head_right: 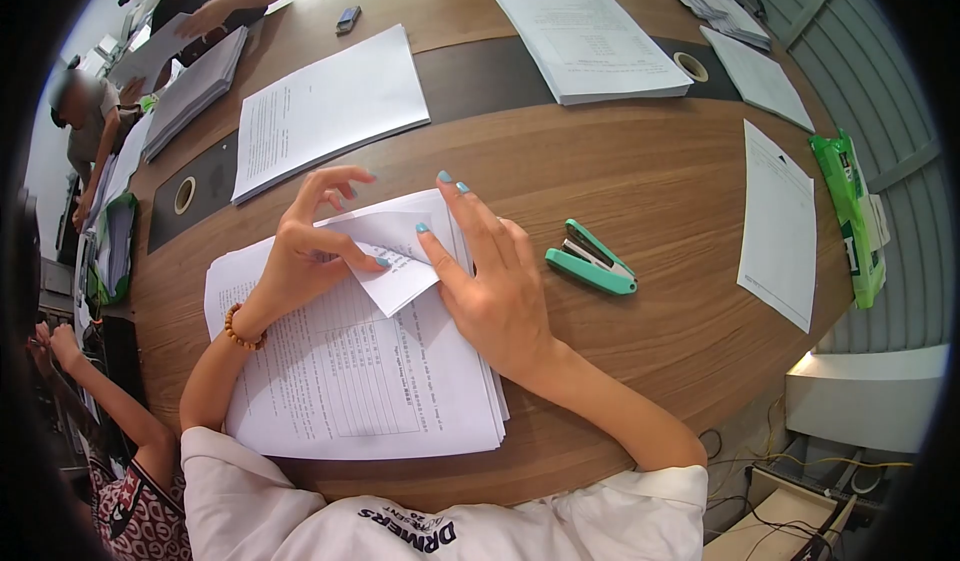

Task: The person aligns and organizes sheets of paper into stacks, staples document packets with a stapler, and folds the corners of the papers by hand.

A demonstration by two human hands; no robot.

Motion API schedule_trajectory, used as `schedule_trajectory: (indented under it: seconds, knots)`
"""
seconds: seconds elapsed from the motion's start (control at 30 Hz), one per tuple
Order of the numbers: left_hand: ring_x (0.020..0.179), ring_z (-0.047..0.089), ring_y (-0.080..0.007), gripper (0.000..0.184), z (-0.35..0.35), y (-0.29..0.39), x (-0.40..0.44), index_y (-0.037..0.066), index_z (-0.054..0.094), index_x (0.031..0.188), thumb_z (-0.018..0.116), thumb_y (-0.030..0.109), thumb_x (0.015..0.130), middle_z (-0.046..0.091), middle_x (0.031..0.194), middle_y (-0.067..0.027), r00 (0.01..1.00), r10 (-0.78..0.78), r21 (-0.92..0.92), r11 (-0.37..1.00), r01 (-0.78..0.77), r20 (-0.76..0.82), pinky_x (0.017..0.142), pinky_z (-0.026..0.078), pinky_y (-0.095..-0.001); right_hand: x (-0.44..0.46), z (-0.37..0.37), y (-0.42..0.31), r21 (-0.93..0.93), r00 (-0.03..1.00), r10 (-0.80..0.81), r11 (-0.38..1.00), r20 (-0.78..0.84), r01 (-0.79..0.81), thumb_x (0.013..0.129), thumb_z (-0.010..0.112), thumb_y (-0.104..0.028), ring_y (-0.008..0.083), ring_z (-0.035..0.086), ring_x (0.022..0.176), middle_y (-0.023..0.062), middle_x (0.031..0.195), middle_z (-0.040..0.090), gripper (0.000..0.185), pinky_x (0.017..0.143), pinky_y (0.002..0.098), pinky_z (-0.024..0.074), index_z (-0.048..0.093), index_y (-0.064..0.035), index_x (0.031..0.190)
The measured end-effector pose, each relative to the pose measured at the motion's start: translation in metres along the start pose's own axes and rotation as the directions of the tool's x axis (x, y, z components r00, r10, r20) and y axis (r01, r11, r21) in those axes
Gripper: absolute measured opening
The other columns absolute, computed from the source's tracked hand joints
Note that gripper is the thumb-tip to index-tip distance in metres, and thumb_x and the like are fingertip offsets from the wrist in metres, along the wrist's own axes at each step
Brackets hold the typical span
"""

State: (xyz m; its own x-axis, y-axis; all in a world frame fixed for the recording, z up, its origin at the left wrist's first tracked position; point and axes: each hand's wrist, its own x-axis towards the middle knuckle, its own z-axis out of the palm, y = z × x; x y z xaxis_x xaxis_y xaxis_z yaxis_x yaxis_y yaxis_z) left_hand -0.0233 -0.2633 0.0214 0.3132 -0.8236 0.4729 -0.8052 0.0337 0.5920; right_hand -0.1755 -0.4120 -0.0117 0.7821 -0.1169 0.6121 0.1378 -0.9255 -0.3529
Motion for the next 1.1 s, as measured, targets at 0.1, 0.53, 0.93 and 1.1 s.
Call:
schedule_trajectory:
  seconds: [0.1, 0.53, 0.93, 1.1]
  knots:
    - [0.089, 0.05, -0.0167, 0.026, -0.002, -0.004, -0.003, 0.02, 0.073, 0.072, 0.073, -0.002, 0.057, 0.056, 0.094, -0.0006, 0.995, -0.065, -0.037, 0.997, 0.068, 0.076, 0.075, 0.043, -0.0269, -0.001, 0.0, -0.001, -0.042, 1.0, -0.002, 0.999, -0.023, 0.001, 0.066, 0.065, -0.003, 0.0286, 0.046, 0.115, 0.0182, 0.131, 0.041, 0.031, 0.088, 0.0377, 0.0385, 0.064, -0.0035, 0.098]
    - [0.074, 0.046, -0.013, 0.026, -0.001, -0.002, -0.008, 0.016, 0.073, 0.072, 0.072, -0.005, 0.059, 0.049, 0.071, 0.0022, 0.985, -0.112, -0.042, 0.992, 0.118, 0.13, 0.061, 0.037, -0.025, 0.0, -0.005, 0.011, 0.133, 0.982, 0.123, 0.981, 0.143, -0.142, 0.066, 0.068, -0.008, 0.0356, 0.035, 0.122, 0.0219, 0.137, 0.028, 0.056, 0.092, 0.0415, 0.0353, 0.05, 0.0016, 0.118]
    - [0.08, 0.046, -0.0162, 0.029, -0.003, -0.007, -0.007, 0.019, 0.073, 0.073, 0.072, -0.005, 0.058, 0.051, 0.077, 0.001, 0.98, -0.091, -0.048, 0.994, 0.101, 0.176, 0.057, 0.045, -0.0235, 0.001, -0.003, 0.006, 0.077, 0.993, 0.044, 0.996, 0.109, -0.053, 0.066, 0.067, -0.006, 0.0323, 0.038, 0.122, 0.0189, 0.134, 0.035, 0.042, 0.091, 0.0415, 0.0355, 0.059, -0.0015, 0.107]
    - [0.088, 0.05, -0.0168, 0.029, 0.0, -0.003, -0.001, 0.02, 0.073, 0.071, 0.071, -0.005, 0.058, 0.057, 0.095, -0.0044, 1.0, 0.017, -0.002, 1.0, -0.017, 0.014, 0.067, 0.044, -0.0242, 0.0, -0.002, 0.002, -0.018, 0.999, 0.014, 1.0, 0.039, -0.013, 0.064, 0.067, -0.005, 0.0312, 0.041, 0.12, 0.0187, 0.132, 0.038, 0.041, 0.09, 0.0408, 0.036, 0.061, -0.0039, 0.105]
